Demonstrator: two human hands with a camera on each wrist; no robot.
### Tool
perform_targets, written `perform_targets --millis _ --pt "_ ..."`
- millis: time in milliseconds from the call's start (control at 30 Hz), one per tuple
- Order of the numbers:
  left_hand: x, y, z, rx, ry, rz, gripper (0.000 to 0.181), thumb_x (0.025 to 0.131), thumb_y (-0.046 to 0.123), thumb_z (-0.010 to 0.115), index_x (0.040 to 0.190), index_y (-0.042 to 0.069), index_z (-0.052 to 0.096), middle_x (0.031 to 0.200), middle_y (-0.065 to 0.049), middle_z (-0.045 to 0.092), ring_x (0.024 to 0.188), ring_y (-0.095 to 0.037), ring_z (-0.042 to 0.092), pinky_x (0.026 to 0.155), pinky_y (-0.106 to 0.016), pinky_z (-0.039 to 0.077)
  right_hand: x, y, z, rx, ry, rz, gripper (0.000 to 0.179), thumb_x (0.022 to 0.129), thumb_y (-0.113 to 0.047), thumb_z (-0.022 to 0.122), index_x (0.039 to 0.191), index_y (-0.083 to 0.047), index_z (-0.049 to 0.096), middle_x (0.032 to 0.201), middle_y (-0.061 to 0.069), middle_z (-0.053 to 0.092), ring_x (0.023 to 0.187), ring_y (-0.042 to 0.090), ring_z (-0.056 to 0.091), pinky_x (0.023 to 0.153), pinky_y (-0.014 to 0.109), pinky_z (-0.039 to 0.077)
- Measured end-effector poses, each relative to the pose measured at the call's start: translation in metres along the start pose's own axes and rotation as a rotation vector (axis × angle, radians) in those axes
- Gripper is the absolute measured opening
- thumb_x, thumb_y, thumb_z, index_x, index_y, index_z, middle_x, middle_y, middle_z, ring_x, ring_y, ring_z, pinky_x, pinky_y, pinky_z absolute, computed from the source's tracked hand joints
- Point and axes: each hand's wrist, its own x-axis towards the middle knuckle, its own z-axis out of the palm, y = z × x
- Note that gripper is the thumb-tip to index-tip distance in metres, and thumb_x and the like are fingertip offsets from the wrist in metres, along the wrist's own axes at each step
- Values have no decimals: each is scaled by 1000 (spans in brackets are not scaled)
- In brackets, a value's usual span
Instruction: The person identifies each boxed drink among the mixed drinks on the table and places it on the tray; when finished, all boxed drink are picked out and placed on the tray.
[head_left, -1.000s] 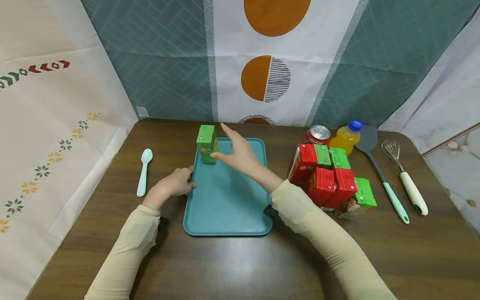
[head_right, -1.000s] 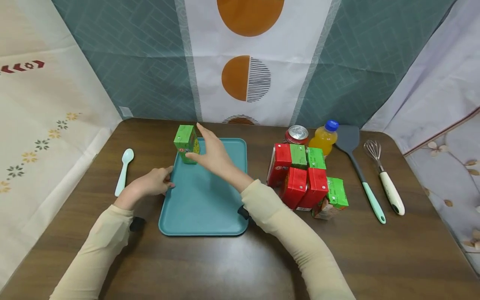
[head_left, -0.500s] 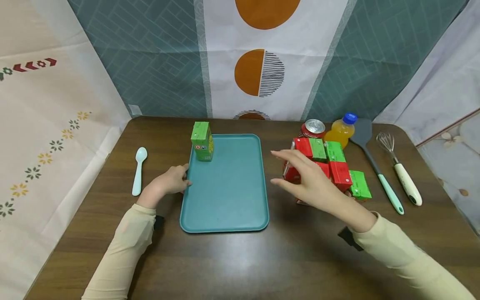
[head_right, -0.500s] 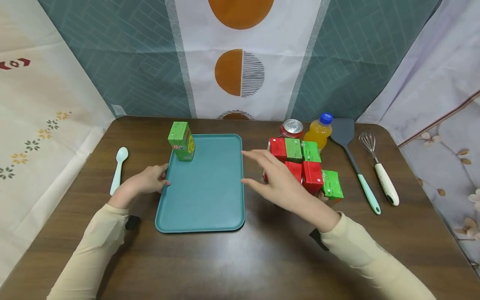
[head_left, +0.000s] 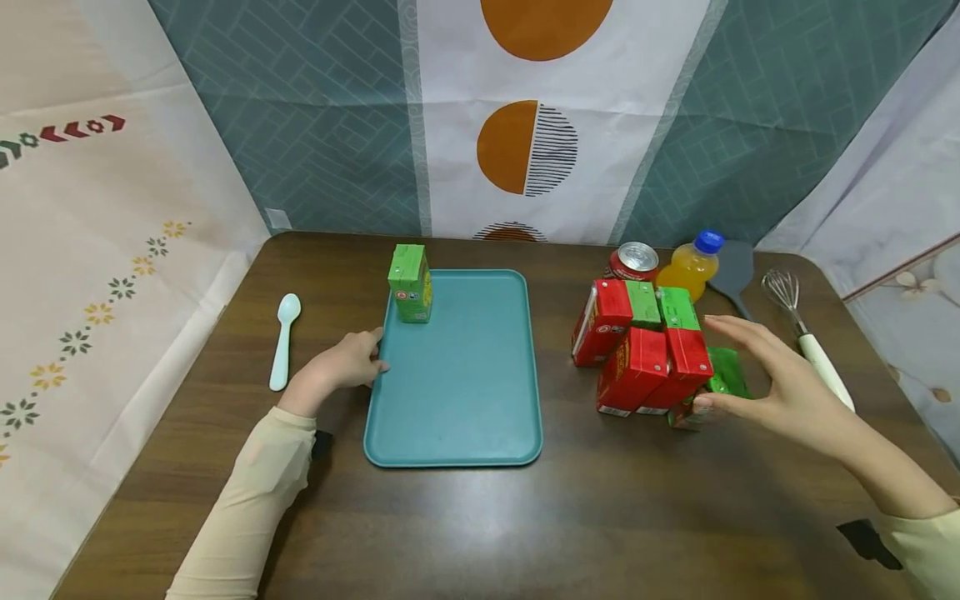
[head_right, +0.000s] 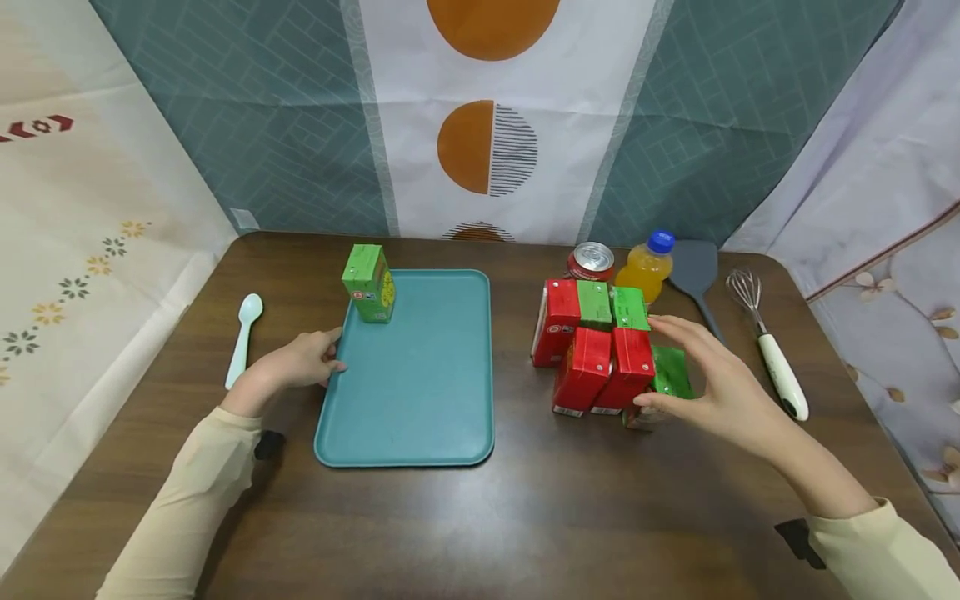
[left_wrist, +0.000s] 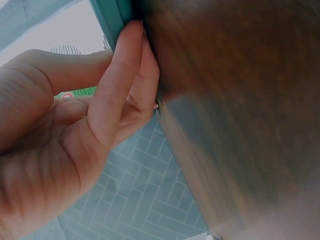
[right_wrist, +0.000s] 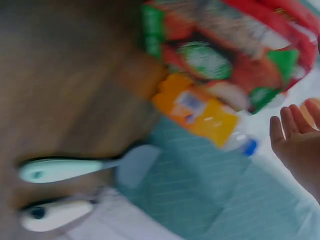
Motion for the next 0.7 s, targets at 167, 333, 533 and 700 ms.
perform_targets --millis 167,333,533,700 --pt "0 0 1 2 5 -4 66 92 1 54 140 -18 14 88 -21 58 68 -19 65 65 -31 52 -12 28 6 76 -60 84 102 57 -7 88 143 -15 36 136 1 42 117 -14 33 89 0 26" --pt "0 0 0 4 -1 4 66 92 2 54 140 -18 14 91 -21 57 69 -19 66 66 -31 52 -21 40 11 227 -158 214 93 68 -6 82 145 -18 31 136 -18 38 114 -10 40 83 8 38" --pt "0 0 0 -3 6 16 66 92 2 54 140 -19 13 91 -21 56 68 -18 66 64 -30 52 -23 44 18 324 -153 214 88 69 3 78 142 -10 31 132 -17 40 98 -2 52 71 15 48" --pt "-1 0 -1 -1 1 11 67 92 2 54 140 -18 13 89 -20 57 68 -18 66 64 -30 52 -24 45 23 364 -119 210 90 66 9 78 140 -8 29 121 -14 49 91 -1 54 69 15 48"
